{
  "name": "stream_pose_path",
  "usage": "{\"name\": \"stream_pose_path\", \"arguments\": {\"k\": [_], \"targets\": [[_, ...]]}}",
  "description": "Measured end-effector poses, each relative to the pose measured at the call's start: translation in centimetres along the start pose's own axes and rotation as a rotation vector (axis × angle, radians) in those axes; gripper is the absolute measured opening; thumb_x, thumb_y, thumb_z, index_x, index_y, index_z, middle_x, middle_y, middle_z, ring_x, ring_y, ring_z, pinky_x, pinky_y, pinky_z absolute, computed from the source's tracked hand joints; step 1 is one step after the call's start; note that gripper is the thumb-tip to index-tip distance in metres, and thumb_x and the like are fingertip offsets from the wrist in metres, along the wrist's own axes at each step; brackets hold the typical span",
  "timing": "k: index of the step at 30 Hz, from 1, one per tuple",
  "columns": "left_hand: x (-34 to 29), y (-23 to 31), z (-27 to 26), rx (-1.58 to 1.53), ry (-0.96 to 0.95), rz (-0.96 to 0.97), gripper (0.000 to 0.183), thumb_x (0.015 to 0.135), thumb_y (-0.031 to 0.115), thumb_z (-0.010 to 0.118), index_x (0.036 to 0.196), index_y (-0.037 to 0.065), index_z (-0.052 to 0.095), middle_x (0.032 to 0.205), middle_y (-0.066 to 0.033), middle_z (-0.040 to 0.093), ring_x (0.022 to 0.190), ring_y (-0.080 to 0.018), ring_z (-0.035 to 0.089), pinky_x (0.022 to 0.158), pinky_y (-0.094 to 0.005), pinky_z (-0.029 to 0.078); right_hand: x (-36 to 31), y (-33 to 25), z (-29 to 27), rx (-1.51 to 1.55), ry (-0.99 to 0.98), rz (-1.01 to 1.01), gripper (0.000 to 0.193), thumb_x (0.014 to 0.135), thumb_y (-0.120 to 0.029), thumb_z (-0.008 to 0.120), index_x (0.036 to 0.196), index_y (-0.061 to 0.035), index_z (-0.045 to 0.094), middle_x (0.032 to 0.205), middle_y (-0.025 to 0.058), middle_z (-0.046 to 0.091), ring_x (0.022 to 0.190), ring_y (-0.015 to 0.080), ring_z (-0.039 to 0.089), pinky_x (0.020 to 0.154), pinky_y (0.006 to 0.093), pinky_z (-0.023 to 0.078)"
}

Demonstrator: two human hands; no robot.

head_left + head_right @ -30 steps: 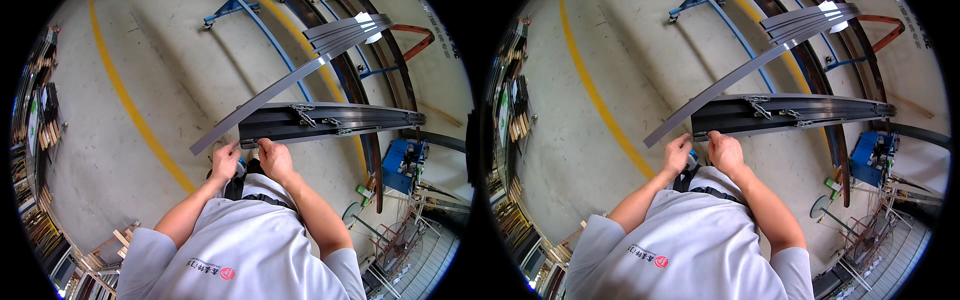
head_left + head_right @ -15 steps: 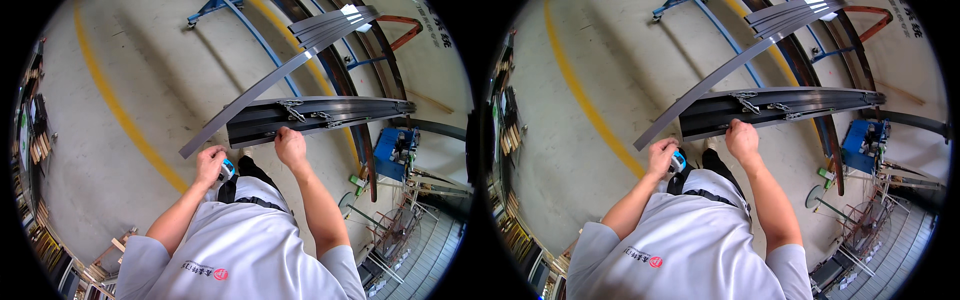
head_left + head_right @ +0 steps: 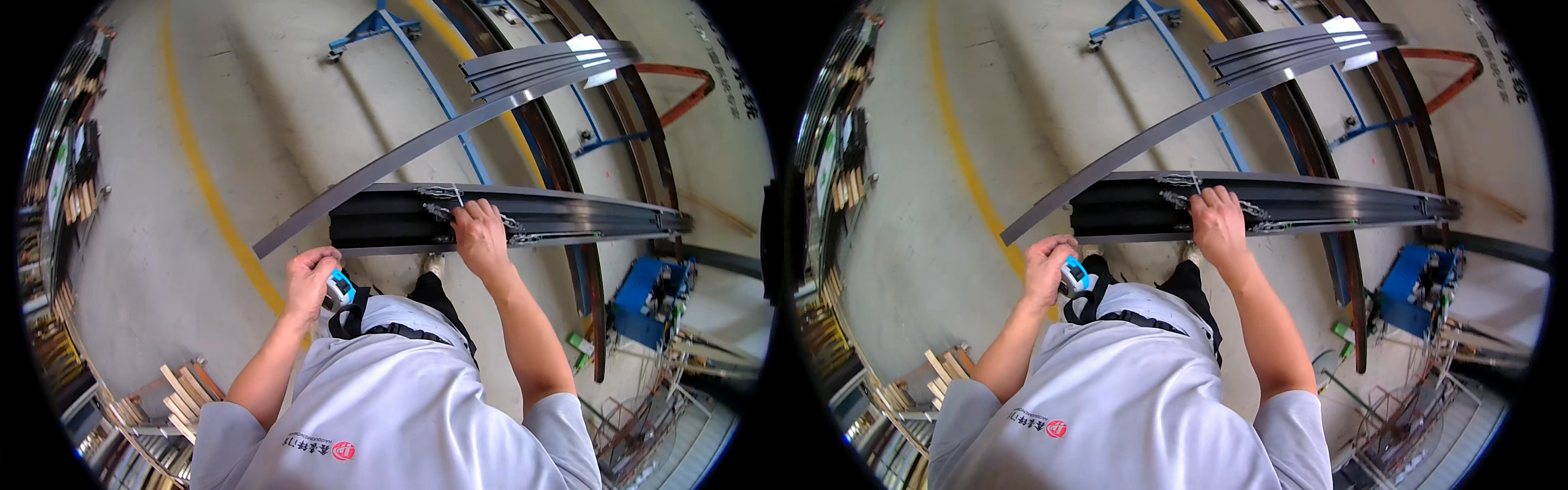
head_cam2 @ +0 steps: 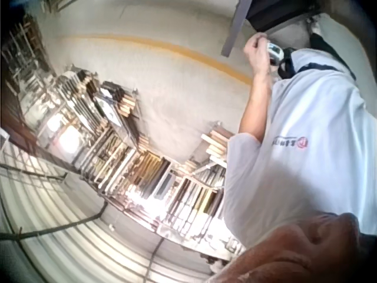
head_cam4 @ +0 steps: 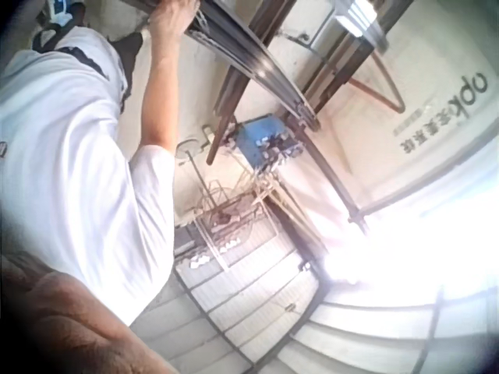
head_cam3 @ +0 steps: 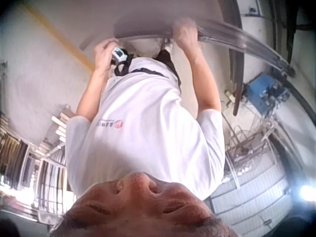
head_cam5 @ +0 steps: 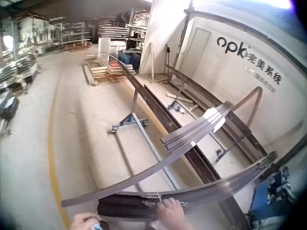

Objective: The person measures a black metal frame component with a measuring tape and attaches small metal clips into the track of the frame.

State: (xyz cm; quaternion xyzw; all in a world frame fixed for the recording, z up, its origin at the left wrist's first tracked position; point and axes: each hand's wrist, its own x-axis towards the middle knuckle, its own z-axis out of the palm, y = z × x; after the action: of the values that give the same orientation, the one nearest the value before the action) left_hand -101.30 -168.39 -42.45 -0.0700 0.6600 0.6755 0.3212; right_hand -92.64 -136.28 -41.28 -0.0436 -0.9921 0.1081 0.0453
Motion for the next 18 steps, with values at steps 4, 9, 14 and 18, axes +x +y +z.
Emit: {"name": "stream_pose_path", "arguments": {"k": [4,9,14,18], "targets": [[-2.6,-0.7,4.7,-0.025,0.147,0.005,0.018,0.091,0.009,0.064,0.1,-0.003,0.072,0.083,-0.0063,0.069,0.073,-0.0106,0.063,0.067,-0.0256,0.05,-0.8,3.9,-1.0,0.021,0.035,-0.16,0.007,0.08,-0.01,0.062,0.084,-0.0052,0.066,0.09,0.008,0.061,0.094,0.0264,0.058,0.082,0.0376,0.046],[-6.5,-3.0,11.6,-0.07,0.251,-0.003,0.022,0.091,0.01,0.06,0.103,-0.007,0.068,0.081,-0.0082,0.069,0.071,-0.014,0.065,0.067,-0.0275,0.052,-2.6,11.4,-3.4,0.014,-0.013,-0.221,0.007,0.082,-0.009,0.06,0.078,-0.0058,0.066,0.089,0.0092,0.062,0.095,0.0277,0.059,0.082,0.0396,0.047],[-8.7,-3.5,16.2,-0.075,0.257,-0.065,0.021,0.091,0.011,0.064,0.104,-0.005,0.071,0.083,-0.0096,0.07,0.074,-0.0132,0.065,0.066,-0.0266,0.051,-6.7,21.0,-6.8,-0.127,-0.144,-0.11,0.009,0.083,-0.007,0.06,0.078,-0.0061,0.067,0.091,0.0103,0.065,0.097,0.0295,0.061,0.085,0.0406,0.048],[-9.0,-2.6,18.9,-0.192,0.268,-0.093,0.023,0.092,0.01,0.063,0.107,-0.006,0.068,0.082,-0.0113,0.069,0.07,-0.0173,0.066,0.067,-0.0296,0.055,-7.5,21.3,-9.9,-0.206,-0.028,0.046,0.011,0.084,-0.01,0.07,0.091,-0.0025,0.07,0.091,0.0129,0.067,0.091,0.0331,0.063,0.083,0.0446,0.05]]}}
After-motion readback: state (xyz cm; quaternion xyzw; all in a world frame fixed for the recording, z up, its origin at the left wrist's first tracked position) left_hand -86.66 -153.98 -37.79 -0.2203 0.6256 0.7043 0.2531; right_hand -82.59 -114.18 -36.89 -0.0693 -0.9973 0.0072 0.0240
